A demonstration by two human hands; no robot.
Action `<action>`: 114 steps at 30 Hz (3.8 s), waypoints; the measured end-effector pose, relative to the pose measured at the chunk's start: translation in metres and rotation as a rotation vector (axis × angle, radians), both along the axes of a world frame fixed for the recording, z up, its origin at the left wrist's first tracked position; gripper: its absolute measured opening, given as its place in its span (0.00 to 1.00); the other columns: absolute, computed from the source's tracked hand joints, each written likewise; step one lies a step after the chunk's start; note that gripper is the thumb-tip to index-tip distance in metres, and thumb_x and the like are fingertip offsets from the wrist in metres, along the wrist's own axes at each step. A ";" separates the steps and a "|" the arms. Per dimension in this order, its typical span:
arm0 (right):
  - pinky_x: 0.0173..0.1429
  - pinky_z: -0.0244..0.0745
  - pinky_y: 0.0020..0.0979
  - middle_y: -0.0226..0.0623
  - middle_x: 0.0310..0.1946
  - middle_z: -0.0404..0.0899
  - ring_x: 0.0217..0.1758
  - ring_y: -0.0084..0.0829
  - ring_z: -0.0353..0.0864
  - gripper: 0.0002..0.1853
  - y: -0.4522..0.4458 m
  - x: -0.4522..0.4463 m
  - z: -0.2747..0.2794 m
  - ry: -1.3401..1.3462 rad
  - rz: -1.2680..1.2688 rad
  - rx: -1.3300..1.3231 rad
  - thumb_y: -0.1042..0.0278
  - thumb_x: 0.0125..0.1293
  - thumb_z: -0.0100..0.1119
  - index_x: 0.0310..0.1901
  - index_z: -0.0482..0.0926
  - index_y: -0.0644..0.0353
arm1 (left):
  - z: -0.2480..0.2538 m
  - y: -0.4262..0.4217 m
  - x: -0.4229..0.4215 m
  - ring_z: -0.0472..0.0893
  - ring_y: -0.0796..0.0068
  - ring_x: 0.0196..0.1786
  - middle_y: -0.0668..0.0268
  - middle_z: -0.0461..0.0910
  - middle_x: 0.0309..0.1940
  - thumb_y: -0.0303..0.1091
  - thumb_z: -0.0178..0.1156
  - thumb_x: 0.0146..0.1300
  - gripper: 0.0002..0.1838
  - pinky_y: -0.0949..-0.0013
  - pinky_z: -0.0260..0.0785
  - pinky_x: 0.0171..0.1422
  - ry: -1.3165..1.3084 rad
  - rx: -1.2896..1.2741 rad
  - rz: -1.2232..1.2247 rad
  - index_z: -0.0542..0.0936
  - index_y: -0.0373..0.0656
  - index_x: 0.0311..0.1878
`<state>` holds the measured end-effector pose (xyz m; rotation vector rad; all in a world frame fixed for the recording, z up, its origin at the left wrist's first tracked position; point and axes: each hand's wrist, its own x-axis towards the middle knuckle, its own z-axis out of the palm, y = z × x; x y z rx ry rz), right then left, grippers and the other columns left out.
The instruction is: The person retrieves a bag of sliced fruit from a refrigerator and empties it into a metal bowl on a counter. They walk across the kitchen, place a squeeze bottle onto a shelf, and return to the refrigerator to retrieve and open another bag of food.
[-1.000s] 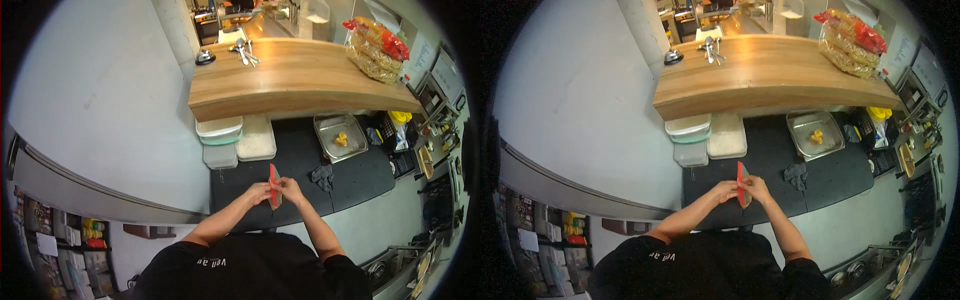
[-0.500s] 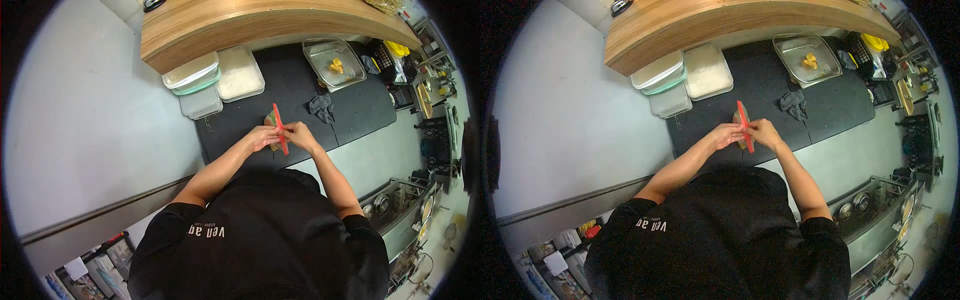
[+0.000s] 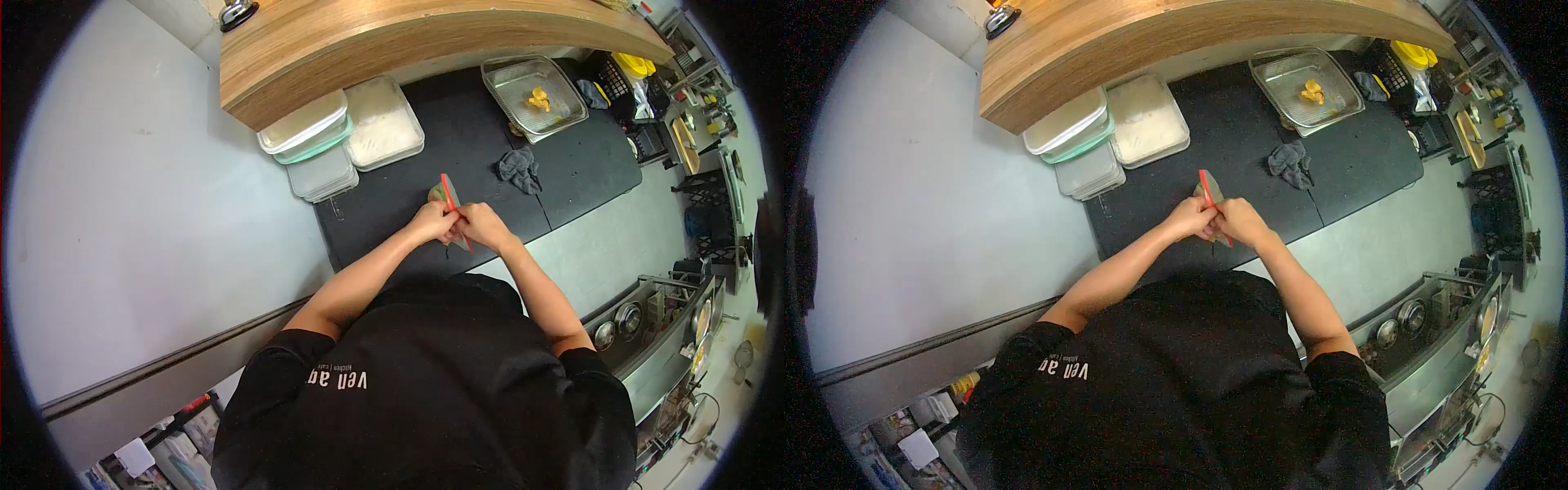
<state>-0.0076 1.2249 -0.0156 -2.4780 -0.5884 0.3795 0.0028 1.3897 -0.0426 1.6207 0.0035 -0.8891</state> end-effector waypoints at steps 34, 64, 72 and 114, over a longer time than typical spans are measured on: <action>0.63 0.57 0.59 0.34 0.51 0.69 0.60 0.37 0.61 0.17 0.073 0.021 0.009 -0.361 -0.025 -0.632 0.60 0.56 0.57 0.43 0.82 0.59 | -0.006 0.050 -0.002 0.74 0.72 0.21 0.62 0.75 0.17 0.41 0.39 0.66 0.22 0.68 0.66 0.28 -0.318 -0.006 0.162 0.74 0.37 0.23; 0.71 0.46 0.62 0.43 0.63 0.60 0.73 0.48 0.49 0.20 0.064 0.027 -0.037 -0.520 0.035 -0.464 0.66 0.57 0.51 0.49 0.78 0.67 | -0.069 0.064 0.037 0.78 0.53 0.47 0.48 0.80 0.42 0.35 0.48 0.57 0.18 0.59 0.68 0.53 -0.248 0.214 0.215 0.80 0.32 0.41; 0.69 0.56 0.50 0.45 0.62 0.59 0.71 0.49 0.50 0.20 0.053 0.033 -0.028 -0.303 0.015 0.073 0.71 0.54 0.58 0.50 0.75 0.67 | -0.053 0.062 0.049 0.73 0.69 0.55 0.62 0.77 0.49 0.23 0.46 0.55 0.23 0.69 0.63 0.61 -0.257 -0.144 0.197 0.75 0.38 0.56; 0.56 0.73 0.40 0.54 0.45 0.79 0.50 0.46 0.79 0.35 0.041 0.028 0.034 -0.115 -0.189 -0.236 0.38 0.48 0.67 0.47 0.81 0.63 | 0.004 0.059 0.052 0.81 0.63 0.39 0.58 0.82 0.34 0.36 0.62 0.59 0.10 0.65 0.71 0.45 -0.716 0.107 -0.176 0.83 0.41 0.40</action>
